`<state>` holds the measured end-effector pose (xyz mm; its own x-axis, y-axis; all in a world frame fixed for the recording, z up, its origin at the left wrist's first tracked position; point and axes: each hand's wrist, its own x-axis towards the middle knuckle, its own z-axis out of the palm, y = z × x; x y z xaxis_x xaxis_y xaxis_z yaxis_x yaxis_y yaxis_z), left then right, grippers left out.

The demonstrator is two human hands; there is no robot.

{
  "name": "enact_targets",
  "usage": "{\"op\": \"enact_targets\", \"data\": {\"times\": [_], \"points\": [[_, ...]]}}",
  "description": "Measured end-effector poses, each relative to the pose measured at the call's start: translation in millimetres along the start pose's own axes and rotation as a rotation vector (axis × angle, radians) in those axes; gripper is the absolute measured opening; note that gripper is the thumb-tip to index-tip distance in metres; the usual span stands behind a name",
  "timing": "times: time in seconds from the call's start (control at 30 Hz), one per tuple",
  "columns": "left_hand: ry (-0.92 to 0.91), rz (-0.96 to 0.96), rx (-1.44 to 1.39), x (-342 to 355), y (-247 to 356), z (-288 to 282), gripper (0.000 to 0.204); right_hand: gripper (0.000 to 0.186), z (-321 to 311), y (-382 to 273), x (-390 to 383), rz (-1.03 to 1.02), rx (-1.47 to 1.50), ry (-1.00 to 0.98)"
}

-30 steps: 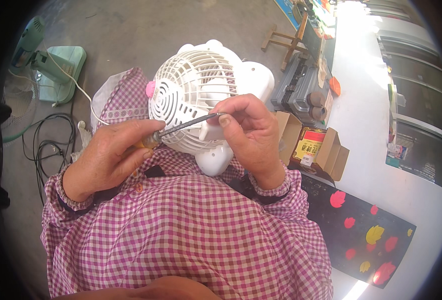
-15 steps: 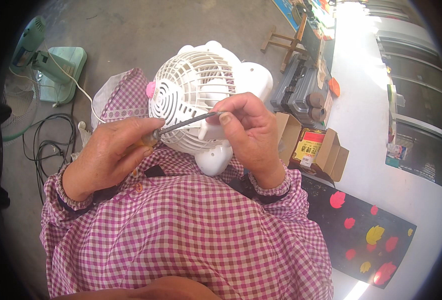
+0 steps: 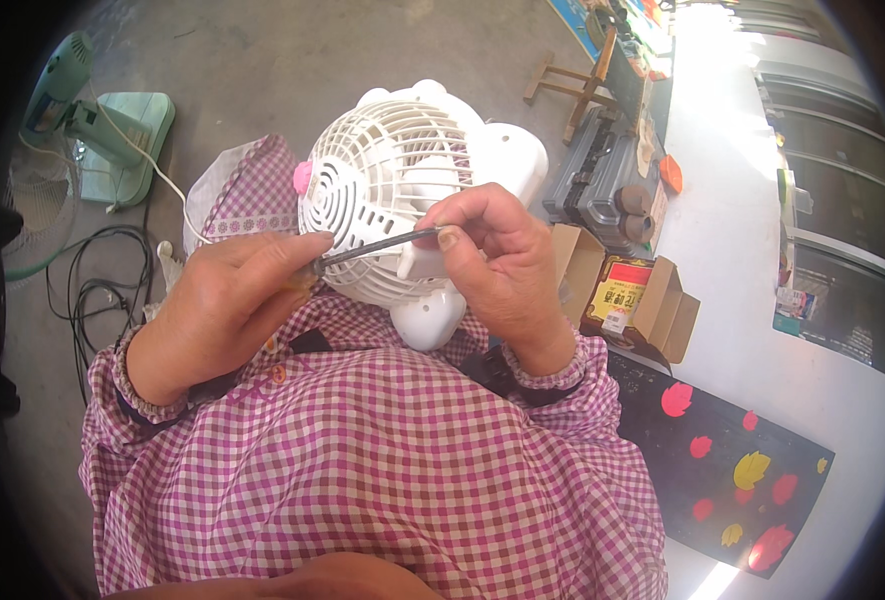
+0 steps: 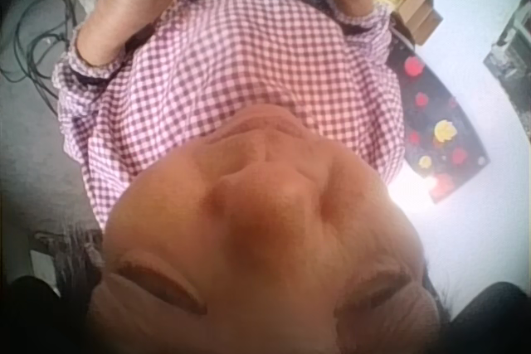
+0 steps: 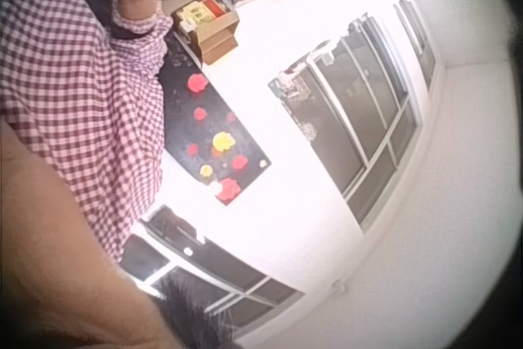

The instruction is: The person holds a small white bear-shaped fan and uses a screwdriver to tighten screws on its rear casing. They rotate the fan to access different screw locations and continue tightening throughout the clip.

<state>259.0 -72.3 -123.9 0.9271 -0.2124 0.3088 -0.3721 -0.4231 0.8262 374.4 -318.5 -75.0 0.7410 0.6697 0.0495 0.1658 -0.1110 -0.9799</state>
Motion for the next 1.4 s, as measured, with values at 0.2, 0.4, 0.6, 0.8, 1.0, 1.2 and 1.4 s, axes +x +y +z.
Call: {"op": "enact_targets", "data": {"times": [0.2, 0.4, 0.6, 0.8, 1.0, 1.2, 1.4], "points": [[0.111, 0.07, 0.024, 1.7, 1.8, 3.8, 0.04, 0.011, 0.5, -2.8, -1.1, 0.03, 0.055, 0.007], [0.079, 0.063, 0.013, -0.2, 3.2, 3.3, 0.044, 0.012, 1.2, -6.4, -0.8, 0.034, 0.088, 0.021], [0.07, 0.049, -0.018, 1.1, 5.0, 2.5, 0.044, 0.015, -2.4, -6.7, -1.3, 0.051, 0.092, 0.014], [0.062, 0.009, -0.06, 1.7, 4.1, 7.3, 0.051, 0.014, -6.2, -2.0, -1.2, 0.056, 0.119, -0.009], [0.139, -0.002, -0.003, 0.0, 1.9, 9.8, 0.036, 0.013, -6.9, -0.2, -0.5, 0.05, 0.089, -0.028], [0.08, -0.115, 0.0, -1.3, 3.8, 1.6, 0.038, 0.02, -2.7, -10.4, -4.4, 0.092, 0.098, 0.013], [0.068, -0.118, -0.029, 3.4, 3.9, 2.6, 0.038, 0.029, -3.2, -17.0, -3.8, 0.103, 0.046, 0.039]]}}
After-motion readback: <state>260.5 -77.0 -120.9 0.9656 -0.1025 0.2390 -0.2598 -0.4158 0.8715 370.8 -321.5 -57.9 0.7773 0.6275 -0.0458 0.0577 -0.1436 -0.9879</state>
